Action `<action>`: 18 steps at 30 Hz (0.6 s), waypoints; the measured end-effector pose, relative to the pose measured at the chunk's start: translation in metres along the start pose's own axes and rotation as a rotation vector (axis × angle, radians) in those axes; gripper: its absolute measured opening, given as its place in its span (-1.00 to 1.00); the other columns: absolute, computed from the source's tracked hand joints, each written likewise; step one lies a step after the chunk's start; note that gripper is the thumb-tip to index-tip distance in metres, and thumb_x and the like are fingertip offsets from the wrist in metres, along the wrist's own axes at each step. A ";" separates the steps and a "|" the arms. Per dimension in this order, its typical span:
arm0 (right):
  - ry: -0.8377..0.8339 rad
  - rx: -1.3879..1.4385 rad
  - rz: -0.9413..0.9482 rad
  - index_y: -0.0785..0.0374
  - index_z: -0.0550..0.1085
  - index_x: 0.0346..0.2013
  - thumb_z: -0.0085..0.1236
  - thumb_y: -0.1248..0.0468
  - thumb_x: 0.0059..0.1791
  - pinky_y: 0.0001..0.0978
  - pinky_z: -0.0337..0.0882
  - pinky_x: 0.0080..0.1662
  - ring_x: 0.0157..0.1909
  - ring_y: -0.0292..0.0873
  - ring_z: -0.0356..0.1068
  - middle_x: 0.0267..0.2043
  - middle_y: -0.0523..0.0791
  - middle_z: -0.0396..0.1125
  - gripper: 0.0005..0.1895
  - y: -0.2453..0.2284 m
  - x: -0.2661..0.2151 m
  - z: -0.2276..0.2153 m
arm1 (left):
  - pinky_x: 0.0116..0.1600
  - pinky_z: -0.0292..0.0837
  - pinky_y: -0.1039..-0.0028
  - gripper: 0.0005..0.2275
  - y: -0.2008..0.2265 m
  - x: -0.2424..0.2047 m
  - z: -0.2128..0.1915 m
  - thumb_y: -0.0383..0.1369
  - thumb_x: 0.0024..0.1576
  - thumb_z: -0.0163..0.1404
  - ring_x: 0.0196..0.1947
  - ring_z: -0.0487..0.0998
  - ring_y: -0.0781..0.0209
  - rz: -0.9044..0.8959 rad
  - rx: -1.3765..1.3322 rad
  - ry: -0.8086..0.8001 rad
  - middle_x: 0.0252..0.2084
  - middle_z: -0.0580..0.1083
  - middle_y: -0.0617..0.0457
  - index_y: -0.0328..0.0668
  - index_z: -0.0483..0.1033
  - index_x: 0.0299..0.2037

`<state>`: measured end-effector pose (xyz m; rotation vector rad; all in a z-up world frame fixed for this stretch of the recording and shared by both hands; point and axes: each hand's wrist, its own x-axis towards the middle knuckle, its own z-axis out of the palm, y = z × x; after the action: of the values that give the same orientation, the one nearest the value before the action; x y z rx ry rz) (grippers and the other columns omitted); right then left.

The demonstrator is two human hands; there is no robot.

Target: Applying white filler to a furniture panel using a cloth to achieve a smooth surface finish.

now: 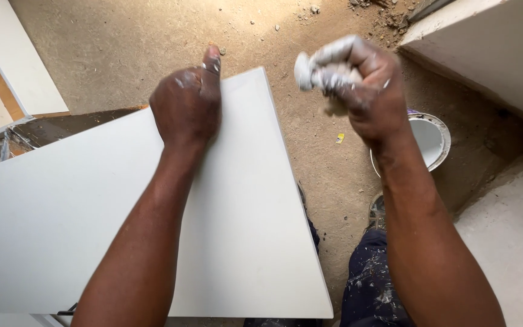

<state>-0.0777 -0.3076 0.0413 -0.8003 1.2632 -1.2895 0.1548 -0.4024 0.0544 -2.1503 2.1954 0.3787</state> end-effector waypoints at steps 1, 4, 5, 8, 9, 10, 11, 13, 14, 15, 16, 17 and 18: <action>-0.003 0.003 0.001 0.23 0.45 -0.21 0.15 0.34 0.10 -0.61 0.50 -0.46 -0.32 -0.31 0.42 -0.17 -0.04 0.44 -0.96 0.007 -0.003 0.002 | -0.40 0.09 0.03 -0.33 -0.003 0.007 0.001 0.13 0.39 -0.33 -0.61 0.27 -0.14 -0.003 0.003 0.001 -0.70 0.26 -0.09 -0.17 0.16 -0.72; -0.046 0.079 0.192 0.14 0.49 -0.22 0.21 0.26 -0.02 -0.64 0.42 -0.52 -0.38 -0.40 0.37 -0.18 -0.14 0.48 -0.89 0.025 -0.011 0.009 | -0.42 0.12 0.02 -0.32 -0.008 0.023 0.001 0.11 0.42 -0.28 -0.65 0.20 -0.06 0.060 -0.007 0.110 -0.73 0.20 -0.04 -0.15 0.15 -0.73; -0.085 0.070 0.177 0.13 0.48 -0.20 0.23 0.20 -0.02 -0.63 0.43 -0.50 -0.33 -0.40 0.37 -0.18 -0.16 0.45 -0.84 0.028 -0.012 0.014 | -0.39 0.11 0.05 -0.33 -0.007 0.025 -0.002 0.13 0.43 -0.26 -0.63 0.17 -0.01 0.009 -0.025 0.100 -0.70 0.14 0.00 -0.12 0.10 -0.71; -0.160 0.154 0.156 0.17 0.44 -0.21 0.23 0.21 -0.02 -0.60 0.35 -0.46 -0.30 -0.37 0.38 -0.24 -0.11 0.43 -0.82 0.029 -0.022 0.023 | -0.36 0.04 0.16 -0.38 -0.010 0.027 -0.002 0.09 0.45 -0.19 -0.56 0.01 0.09 -0.029 -0.055 0.090 -0.62 -0.01 0.11 -0.04 -0.05 -0.63; -0.197 0.243 0.132 0.22 0.40 -0.24 0.19 0.27 -0.01 -0.59 0.25 -0.44 -0.32 -0.33 0.39 -0.30 -0.03 0.45 -0.85 0.028 -0.025 0.025 | -0.35 -0.02 0.25 -0.40 -0.011 0.030 -0.002 0.04 0.47 -0.16 -0.51 -0.12 0.16 -0.012 -0.070 0.106 -0.56 -0.11 0.16 0.01 -0.14 -0.57; -0.195 0.246 0.135 0.22 0.40 -0.24 0.19 0.27 -0.01 -0.59 0.25 -0.44 -0.32 -0.33 0.39 -0.30 -0.03 0.45 -0.85 0.032 -0.037 0.022 | -0.35 -0.02 0.25 -0.40 -0.014 0.029 0.002 0.04 0.47 -0.16 -0.51 -0.12 0.16 -0.012 -0.067 0.102 -0.56 -0.11 0.16 0.01 -0.14 -0.57; -0.218 0.294 0.179 0.24 0.42 -0.25 0.26 0.24 -0.05 -0.57 0.28 -0.44 -0.30 -0.29 0.42 -0.29 0.00 0.47 -0.79 0.035 -0.048 0.018 | -0.36 -0.01 0.25 -0.38 -0.016 0.030 0.004 0.02 0.47 -0.11 -0.51 -0.12 0.16 -0.009 -0.070 0.130 -0.57 -0.10 0.17 0.01 -0.13 -0.58; -0.238 0.340 0.225 0.27 0.44 -0.26 0.34 0.21 -0.09 -0.55 0.31 -0.43 -0.29 -0.24 0.46 -0.27 0.04 0.48 -0.73 0.048 -0.079 0.010 | -0.36 0.00 0.25 -0.37 -0.020 0.032 0.008 0.00 0.48 -0.06 -0.52 -0.12 0.16 -0.006 -0.076 0.155 -0.59 -0.09 0.18 0.01 -0.13 -0.59; -0.209 0.278 0.290 0.27 0.47 -0.30 0.28 0.33 -0.13 -0.51 0.42 -0.43 -0.28 -0.18 0.50 -0.23 0.05 0.50 -0.82 0.057 -0.099 0.006 | -0.36 0.03 0.21 -0.37 -0.021 0.032 0.009 -0.04 0.47 -0.02 -0.52 -0.11 0.14 -0.009 -0.071 0.173 -0.58 -0.08 0.16 0.01 -0.11 -0.59; -0.180 0.216 0.355 0.28 0.49 -0.34 0.23 0.45 -0.17 -0.46 0.53 -0.44 -0.28 -0.12 0.54 -0.19 0.06 0.51 -0.86 0.066 -0.119 0.002 | -0.36 0.06 0.17 -0.38 -0.023 0.033 0.011 -0.07 0.46 0.02 -0.52 -0.09 0.11 -0.013 -0.067 0.190 -0.58 -0.07 0.14 0.01 -0.10 -0.60; -0.178 0.214 0.357 0.28 0.49 -0.34 0.23 0.45 -0.17 -0.46 0.53 -0.44 -0.28 -0.12 0.54 -0.19 0.06 0.51 -0.86 0.079 -0.147 -0.008 | -0.36 0.06 0.17 -0.38 -0.023 0.033 0.012 -0.07 0.46 0.02 -0.52 -0.09 0.11 -0.013 -0.069 0.188 -0.58 -0.07 0.14 0.01 -0.10 -0.60; -0.216 0.066 0.358 0.27 0.55 -0.23 0.30 0.21 -0.20 -0.41 0.56 -0.30 -0.24 -0.15 0.55 -0.19 -0.02 0.53 -0.70 0.091 -0.174 -0.017 | -0.36 0.06 0.19 -0.37 -0.024 0.034 0.013 -0.05 0.46 0.02 -0.50 -0.09 0.13 -0.015 -0.073 0.199 -0.58 -0.07 0.16 0.01 -0.11 -0.59; -0.254 -0.083 0.357 0.25 0.61 -0.12 0.37 -0.03 -0.23 -0.37 0.58 -0.16 -0.21 -0.18 0.56 -0.19 -0.10 0.55 -0.48 0.103 -0.201 -0.025 | -0.36 0.05 0.20 -0.36 -0.026 0.034 0.013 -0.04 0.46 0.03 -0.49 -0.09 0.14 -0.016 -0.078 0.210 -0.58 -0.07 0.18 0.02 -0.12 -0.58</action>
<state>-0.0441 -0.0905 -0.0179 -0.7308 1.1946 -0.8275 0.1773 -0.4333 0.0310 -2.3456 2.3039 0.2512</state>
